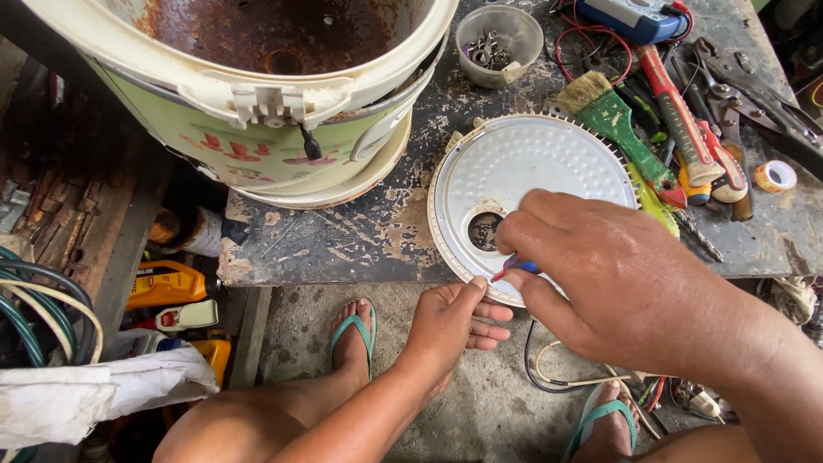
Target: Disassembling a rice cooker to access internal components for repair using a screwdriver.
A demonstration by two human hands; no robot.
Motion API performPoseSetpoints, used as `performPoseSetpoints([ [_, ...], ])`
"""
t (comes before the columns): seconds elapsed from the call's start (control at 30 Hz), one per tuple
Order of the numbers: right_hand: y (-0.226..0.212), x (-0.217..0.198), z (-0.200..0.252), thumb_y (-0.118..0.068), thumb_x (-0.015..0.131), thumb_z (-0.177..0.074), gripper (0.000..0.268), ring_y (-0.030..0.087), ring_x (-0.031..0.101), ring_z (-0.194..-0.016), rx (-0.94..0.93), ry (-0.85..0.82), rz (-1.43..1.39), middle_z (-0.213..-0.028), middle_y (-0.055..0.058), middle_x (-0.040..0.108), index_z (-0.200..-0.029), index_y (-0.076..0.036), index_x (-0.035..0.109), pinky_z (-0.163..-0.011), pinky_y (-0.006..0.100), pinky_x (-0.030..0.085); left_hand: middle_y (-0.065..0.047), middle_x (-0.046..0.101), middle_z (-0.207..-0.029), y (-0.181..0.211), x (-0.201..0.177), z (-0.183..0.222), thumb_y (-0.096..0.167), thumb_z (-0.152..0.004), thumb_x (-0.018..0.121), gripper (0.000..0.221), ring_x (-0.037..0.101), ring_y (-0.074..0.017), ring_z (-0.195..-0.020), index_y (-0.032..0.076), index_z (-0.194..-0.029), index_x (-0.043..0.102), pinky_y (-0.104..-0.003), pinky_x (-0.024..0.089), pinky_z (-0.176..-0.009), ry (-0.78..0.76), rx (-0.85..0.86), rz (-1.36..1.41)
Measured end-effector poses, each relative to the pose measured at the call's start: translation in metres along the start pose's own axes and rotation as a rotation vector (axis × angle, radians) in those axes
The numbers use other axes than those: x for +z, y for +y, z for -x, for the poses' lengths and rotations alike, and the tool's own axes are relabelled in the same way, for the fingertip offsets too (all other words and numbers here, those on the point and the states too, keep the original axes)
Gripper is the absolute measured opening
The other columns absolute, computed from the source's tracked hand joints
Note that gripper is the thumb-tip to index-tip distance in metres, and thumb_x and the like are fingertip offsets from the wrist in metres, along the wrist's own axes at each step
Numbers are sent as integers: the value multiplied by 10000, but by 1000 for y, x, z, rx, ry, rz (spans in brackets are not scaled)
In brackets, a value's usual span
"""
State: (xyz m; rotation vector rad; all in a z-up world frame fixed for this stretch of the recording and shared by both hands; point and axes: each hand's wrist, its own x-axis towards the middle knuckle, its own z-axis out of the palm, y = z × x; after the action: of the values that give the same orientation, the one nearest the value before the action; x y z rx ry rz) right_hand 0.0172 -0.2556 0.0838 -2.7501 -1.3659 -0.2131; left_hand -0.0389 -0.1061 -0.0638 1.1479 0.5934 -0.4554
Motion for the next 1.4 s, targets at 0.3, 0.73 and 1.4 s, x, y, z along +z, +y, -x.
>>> performPoseSetpoints([
  [0.3,0,4,2,-650,499,-1001,429,352,677,-637,184,-109,115,-625,-22,674,-871,-244,549,-445,535,434,-209,805,-886,-6,0,-5,383,-1012,552,359,751,-268,-642,52,-929,661,-275,543,-520,-2,19,-5],
  [0.73,-5,-3,0,-268,577,-961,144,306,584,-721,-4,-78,-148,-850,54,555,-935,-138,523,-618,476,462,-190,797,-821,0,3,1,360,-1050,529,380,741,-236,-605,38,-930,691,-264,547,-496,16,38,-49],
  [1.4,7,6,-1,-555,525,-1011,365,345,614,-652,187,-169,-62,-722,27,620,-898,-207,531,-525,520,425,-168,718,-667,26,-6,13,345,-1110,429,483,648,-204,-497,10,-852,662,-264,496,-459,-35,28,-315],
])
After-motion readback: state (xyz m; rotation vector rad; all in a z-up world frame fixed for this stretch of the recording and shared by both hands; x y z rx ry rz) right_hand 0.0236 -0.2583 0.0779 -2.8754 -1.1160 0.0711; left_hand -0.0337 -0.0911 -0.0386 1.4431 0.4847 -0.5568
